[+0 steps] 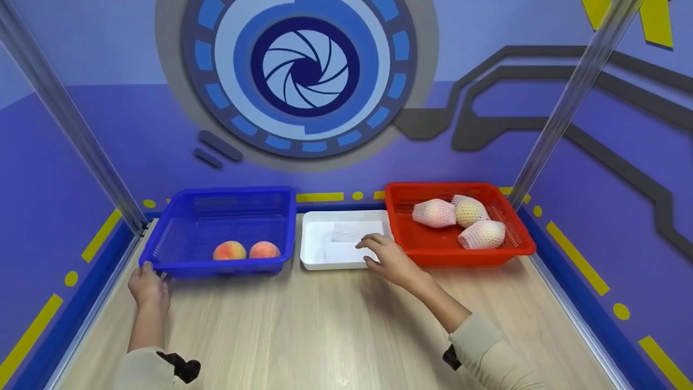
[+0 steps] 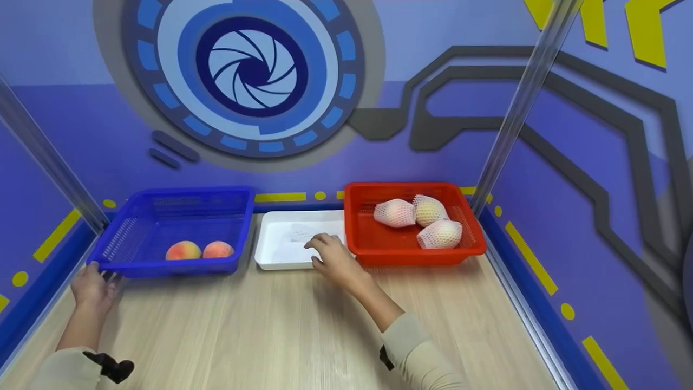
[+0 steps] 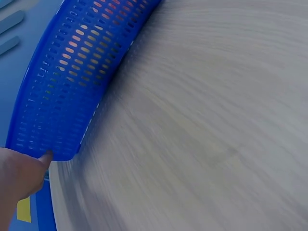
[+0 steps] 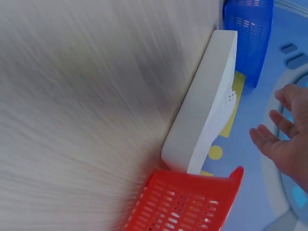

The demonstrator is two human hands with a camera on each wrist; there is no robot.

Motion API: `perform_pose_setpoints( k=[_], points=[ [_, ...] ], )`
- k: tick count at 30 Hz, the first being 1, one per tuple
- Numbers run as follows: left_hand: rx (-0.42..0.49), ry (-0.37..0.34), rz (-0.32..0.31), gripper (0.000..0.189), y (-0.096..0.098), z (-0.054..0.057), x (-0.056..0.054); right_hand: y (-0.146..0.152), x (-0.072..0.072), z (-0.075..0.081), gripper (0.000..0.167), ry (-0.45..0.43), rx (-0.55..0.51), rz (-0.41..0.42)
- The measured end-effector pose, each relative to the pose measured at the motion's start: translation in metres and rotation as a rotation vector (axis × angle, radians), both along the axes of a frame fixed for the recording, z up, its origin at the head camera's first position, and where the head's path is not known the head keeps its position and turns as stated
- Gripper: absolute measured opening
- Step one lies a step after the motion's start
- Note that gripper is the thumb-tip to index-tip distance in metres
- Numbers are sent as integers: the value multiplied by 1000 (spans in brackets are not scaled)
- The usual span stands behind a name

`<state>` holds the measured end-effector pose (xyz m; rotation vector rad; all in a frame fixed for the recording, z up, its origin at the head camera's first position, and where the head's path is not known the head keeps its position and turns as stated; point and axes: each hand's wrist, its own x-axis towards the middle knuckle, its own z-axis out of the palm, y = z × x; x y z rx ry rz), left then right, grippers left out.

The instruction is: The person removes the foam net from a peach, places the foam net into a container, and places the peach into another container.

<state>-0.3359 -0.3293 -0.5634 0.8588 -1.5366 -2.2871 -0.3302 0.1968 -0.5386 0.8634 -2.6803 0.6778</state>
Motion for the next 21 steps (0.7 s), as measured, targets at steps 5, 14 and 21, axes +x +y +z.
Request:
perform_pose_setpoints(
  k=[5,14,21],
  points=[
    [-383,-59,6,43,1,0,3,7,3,-2,27,13,-15,1],
    [-1086,58,-46,45,29,17,7,21,7,4,25,63,-31,0],
    [-1543,247,-123,37,70,19,14,26,9,9,25,41,-34,-14]
  ],
)
